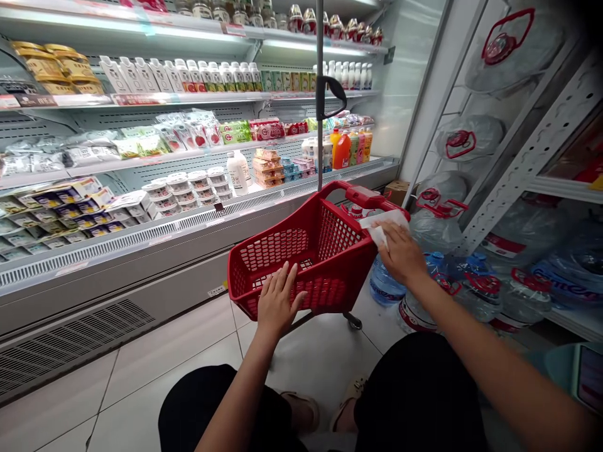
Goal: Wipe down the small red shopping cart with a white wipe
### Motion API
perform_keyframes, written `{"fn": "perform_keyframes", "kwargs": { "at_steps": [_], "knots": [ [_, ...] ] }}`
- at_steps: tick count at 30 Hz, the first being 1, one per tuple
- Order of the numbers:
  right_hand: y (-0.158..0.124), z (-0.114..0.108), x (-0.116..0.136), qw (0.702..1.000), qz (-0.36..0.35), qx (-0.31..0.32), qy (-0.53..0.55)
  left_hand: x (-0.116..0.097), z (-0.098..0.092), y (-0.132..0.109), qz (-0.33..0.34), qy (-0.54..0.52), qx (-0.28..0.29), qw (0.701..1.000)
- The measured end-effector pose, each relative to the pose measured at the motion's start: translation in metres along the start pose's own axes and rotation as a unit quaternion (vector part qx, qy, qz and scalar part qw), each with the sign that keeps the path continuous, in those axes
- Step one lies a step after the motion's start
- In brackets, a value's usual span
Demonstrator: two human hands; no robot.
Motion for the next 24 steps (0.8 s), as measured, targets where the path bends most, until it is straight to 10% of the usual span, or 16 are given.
{"fn": "perform_keyframes", "kwargs": {
  "at_steps": [8, 18, 24],
  "knots": [
    [-0.037, 0.05, 0.124, 0.983, -0.148, 0.083, 0.065, -0.009, 0.003, -0.005, 0.003, -0.005, -0.007, 1.0],
    [-0.01, 0.02, 0.005, 0.998, -0.049, 0.027, -0.026, -0.015, 0.0, -0.012, -0.009, -0.022, -0.007, 1.0],
    [-0.022, 0.042, 0.05, 0.998, -0.033, 0.048, -0.003, -0.02, -0.008, -0.004, 0.046, -0.055, 0.023, 0.997]
  ]
}}
Point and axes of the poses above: each hand's wrist, its own y-axis towards the middle knuckle, its own z-axis out of the palm, x = y × z, the point moved 2 cm from there along y, towards the middle knuckle, and after that the axes turned 1 degree about z, right-handed, at the moved point
